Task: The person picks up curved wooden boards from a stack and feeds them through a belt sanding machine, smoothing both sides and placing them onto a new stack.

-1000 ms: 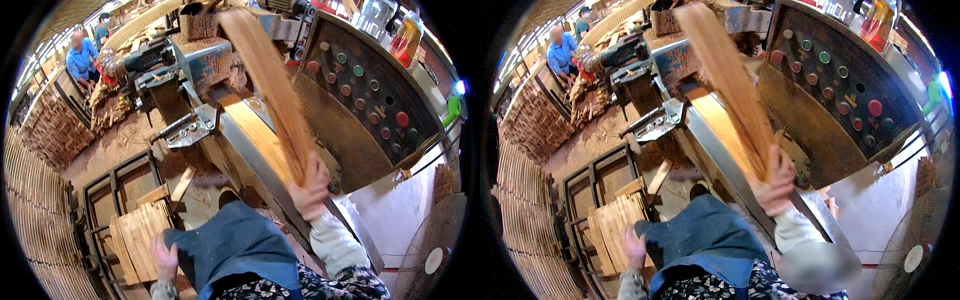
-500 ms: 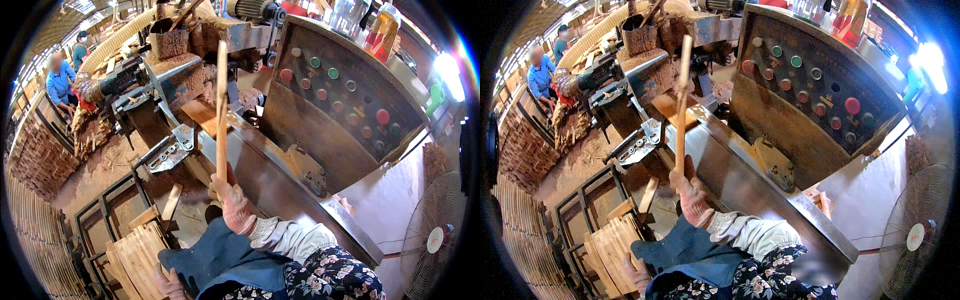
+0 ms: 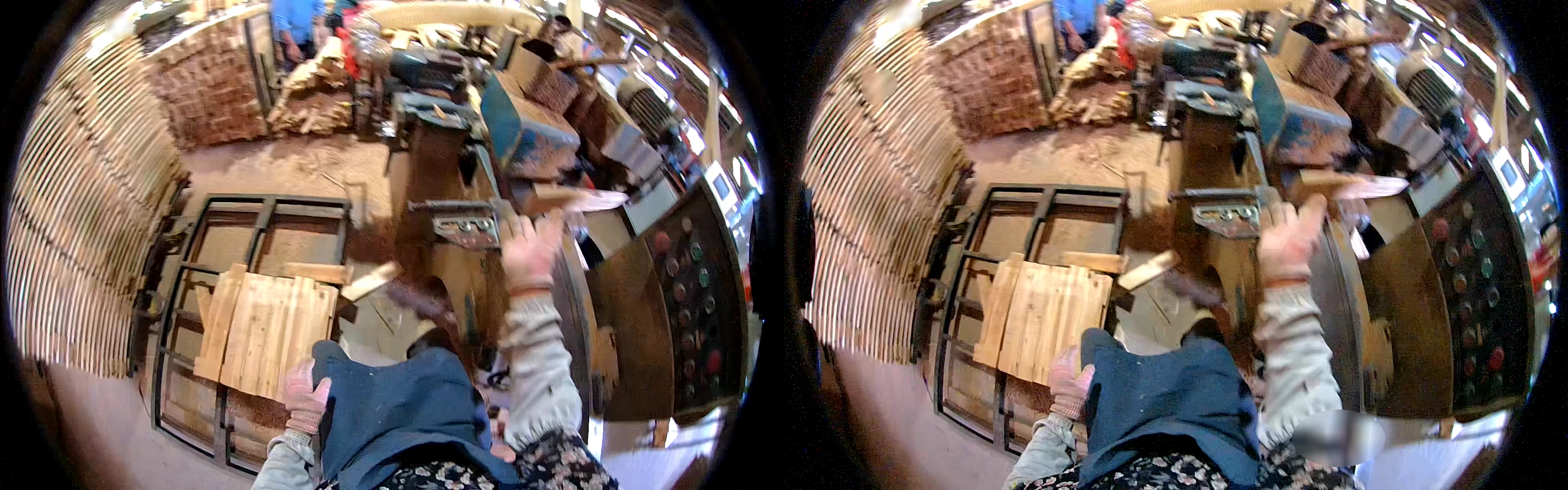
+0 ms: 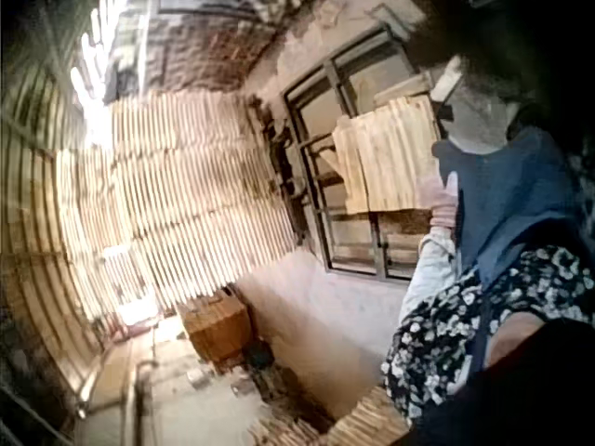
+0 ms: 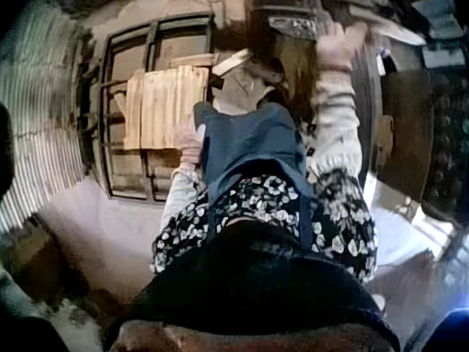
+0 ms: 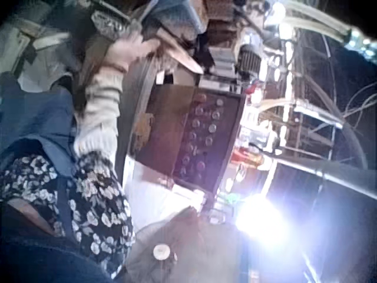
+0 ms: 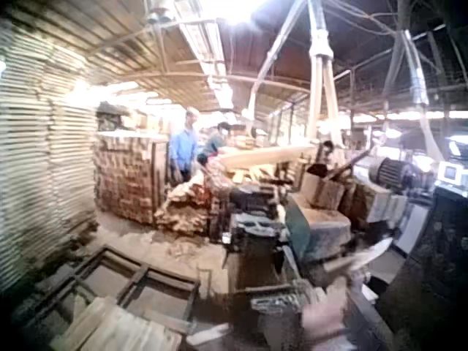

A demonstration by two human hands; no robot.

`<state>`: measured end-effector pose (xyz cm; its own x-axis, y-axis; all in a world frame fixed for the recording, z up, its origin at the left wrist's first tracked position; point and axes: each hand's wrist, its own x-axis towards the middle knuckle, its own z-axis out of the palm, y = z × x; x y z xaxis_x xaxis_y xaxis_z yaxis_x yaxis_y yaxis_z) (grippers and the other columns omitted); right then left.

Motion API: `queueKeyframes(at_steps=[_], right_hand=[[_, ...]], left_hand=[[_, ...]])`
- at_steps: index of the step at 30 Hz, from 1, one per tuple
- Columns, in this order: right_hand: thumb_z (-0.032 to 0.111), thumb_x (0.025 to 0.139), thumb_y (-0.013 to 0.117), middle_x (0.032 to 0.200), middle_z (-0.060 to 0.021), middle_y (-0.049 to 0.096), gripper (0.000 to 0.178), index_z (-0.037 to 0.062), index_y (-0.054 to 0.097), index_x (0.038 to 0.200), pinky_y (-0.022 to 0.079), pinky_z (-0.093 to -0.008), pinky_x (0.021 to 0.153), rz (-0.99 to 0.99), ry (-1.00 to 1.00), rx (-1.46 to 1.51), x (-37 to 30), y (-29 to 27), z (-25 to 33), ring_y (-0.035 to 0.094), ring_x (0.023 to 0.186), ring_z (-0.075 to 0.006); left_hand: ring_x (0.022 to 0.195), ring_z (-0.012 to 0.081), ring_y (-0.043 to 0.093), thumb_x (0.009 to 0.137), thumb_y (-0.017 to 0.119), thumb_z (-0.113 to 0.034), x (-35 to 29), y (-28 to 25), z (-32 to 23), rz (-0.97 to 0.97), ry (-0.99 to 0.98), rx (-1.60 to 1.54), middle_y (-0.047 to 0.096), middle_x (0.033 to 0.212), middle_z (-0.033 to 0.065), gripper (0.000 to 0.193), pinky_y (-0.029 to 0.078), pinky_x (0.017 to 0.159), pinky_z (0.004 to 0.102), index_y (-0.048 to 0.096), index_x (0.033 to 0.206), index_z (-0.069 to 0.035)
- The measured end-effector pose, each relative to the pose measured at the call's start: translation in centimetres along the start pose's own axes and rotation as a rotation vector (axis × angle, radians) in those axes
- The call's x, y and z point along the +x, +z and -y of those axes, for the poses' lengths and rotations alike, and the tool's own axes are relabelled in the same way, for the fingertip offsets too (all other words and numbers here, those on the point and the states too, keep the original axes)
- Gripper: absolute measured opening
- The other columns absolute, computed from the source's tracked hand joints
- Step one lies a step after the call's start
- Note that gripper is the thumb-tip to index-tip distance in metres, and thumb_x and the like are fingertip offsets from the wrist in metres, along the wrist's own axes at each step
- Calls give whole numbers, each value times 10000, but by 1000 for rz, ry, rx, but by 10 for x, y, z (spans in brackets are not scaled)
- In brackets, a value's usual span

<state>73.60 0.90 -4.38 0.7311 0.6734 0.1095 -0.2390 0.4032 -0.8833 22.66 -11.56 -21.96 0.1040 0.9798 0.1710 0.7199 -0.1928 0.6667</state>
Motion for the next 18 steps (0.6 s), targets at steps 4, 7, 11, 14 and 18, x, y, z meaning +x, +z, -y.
queueKeyframes(at_steps=[4,7,11,14,18], right_hand=[[343,1048,612,918,-53,599,303,49,605,1125,531,-379,764,-186,-188,-719,8,39,-33,574,807,-248],[406,1064,545,1114,-65,647,420,39,608,1258,499,-393,919,-341,74,140,25,47,-46,613,1020,-266],[198,1080,455,1436,-231,591,538,-2,407,1577,532,-419,1008,-92,-238,-707,-62,-6,-41,650,1168,-342],[138,1102,526,1605,-180,457,575,35,324,1630,444,-398,1177,60,-28,2,-126,1,-72,486,1448,-306],[167,1039,661,1581,-188,494,627,0,407,1588,357,-366,1226,36,298,20,-190,16,-119,479,1448,-267]], left_hand=[[1253,444,559,864,741,-200,-11,24,28,32,-67,-48,619,1330,270,611,416,1133,511,576,1411,18],[1290,446,548,834,757,-180,-13,31,37,49,-139,19,600,1383,264,628,391,1169,501,587,1403,24],[1314,439,542,824,757,-175,-2,52,84,81,-103,-48,604,1392,253,629,391,1171,491,588,1393,33],[1344,428,533,819,768,-190,29,32,60,179,-151,-23,600,1410,262,647,387,1175,479,585,1398,34],[1297,429,562,866,777,-182,54,20,8,269,-44,46,628,1367,250,600,431,1124,473,583,1393,28]])
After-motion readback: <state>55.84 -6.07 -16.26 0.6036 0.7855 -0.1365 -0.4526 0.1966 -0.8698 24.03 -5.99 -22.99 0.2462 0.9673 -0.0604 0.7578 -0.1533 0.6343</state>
